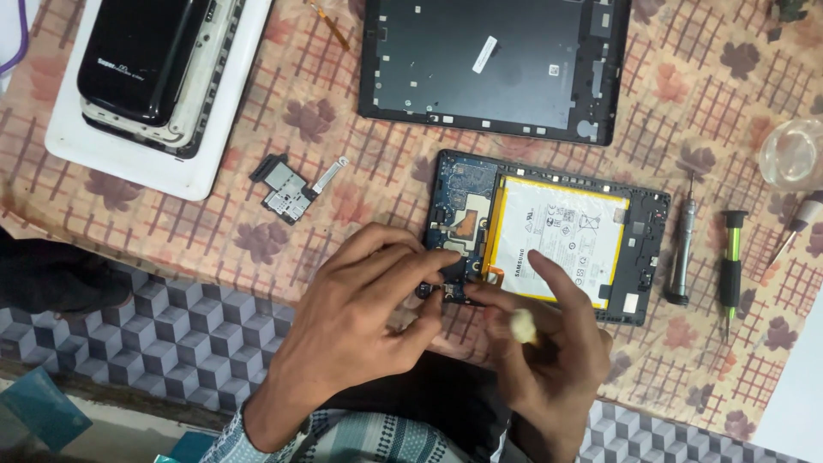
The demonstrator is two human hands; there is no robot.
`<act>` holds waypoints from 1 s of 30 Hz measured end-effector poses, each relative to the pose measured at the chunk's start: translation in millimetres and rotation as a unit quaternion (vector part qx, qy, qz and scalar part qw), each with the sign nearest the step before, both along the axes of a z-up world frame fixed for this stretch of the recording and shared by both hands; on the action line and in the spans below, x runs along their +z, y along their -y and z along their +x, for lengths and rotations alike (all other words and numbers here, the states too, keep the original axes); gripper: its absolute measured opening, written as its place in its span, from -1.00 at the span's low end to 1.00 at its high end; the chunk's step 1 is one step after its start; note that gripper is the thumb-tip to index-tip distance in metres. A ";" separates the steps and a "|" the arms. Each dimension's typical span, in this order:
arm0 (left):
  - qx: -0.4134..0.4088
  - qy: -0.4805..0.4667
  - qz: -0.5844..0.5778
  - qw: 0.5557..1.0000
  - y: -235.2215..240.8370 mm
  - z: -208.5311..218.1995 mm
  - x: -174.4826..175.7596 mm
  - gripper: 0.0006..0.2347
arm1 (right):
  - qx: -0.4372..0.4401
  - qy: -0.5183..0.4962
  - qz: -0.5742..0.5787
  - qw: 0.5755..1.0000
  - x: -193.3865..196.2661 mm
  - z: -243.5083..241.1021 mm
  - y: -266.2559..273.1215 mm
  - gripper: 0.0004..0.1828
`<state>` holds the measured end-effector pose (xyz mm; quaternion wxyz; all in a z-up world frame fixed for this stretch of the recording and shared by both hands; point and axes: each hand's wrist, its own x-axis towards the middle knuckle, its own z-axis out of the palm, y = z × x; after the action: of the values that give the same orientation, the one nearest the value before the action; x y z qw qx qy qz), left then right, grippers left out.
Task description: The person cleans a disassembled tablet motherboard and internal frame using a toothbrush. They brush the circuit board and the inside of the chassis, then place the board back into the frame.
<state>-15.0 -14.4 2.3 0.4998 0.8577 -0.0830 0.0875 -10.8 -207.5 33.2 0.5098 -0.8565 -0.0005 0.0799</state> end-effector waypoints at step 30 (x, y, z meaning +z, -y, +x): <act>0.011 -0.040 -0.034 0.999 -1.6 0.3 -0.5 -0.72 | 0.173 0.197 -0.139 0.955 -6.8 10.0 7.6 -0.37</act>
<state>-14.7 -12.8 1.8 0.5310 0.8436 -0.0500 0.0615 -0.8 -215.1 26.4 0.3535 -0.9045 -0.2386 -0.0043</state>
